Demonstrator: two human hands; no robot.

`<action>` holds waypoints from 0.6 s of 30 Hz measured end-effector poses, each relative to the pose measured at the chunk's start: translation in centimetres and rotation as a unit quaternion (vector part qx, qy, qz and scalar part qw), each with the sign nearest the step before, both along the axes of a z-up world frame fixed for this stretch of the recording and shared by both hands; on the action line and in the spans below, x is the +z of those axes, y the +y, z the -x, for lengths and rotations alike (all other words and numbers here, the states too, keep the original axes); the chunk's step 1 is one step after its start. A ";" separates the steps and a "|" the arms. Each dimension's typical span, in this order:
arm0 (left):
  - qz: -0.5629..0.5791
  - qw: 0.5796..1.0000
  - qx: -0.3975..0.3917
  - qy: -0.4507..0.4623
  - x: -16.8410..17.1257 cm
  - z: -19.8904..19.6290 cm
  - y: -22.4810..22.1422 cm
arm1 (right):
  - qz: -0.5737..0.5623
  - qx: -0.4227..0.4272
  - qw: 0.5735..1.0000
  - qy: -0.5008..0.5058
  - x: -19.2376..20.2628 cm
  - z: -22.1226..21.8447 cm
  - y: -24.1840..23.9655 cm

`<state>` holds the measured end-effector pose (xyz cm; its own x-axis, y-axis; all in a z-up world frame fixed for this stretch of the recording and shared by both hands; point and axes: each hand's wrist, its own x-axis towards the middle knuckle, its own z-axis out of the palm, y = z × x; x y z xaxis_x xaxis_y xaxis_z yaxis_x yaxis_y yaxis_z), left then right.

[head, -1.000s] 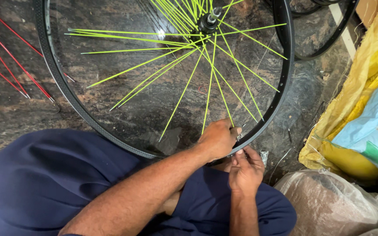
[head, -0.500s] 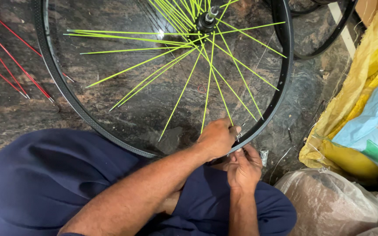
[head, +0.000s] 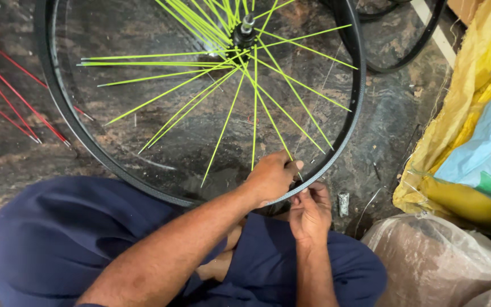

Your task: The person assembles a bicycle wheel by inserting yellow spokes through the hub and securing them to the rim using nipples tightened by hand.

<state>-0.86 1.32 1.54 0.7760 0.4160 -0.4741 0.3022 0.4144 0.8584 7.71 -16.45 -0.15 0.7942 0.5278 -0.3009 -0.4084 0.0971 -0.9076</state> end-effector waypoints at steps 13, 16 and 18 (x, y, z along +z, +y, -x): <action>-0.135 0.991 -0.010 -0.007 1.8 0.6 0.8 | -0.020 -0.001 0.999 -0.025 -0.4 0.3 0.3; -0.306 0.943 -0.129 0.032 4.6 1.7 2.4 | -0.004 -0.032 0.999 -0.009 -0.6 0.5 0.4; -0.541 0.833 -0.074 -0.086 5.7 1.3 3.5 | 0.000 -0.029 0.999 -0.025 -0.5 0.7 0.8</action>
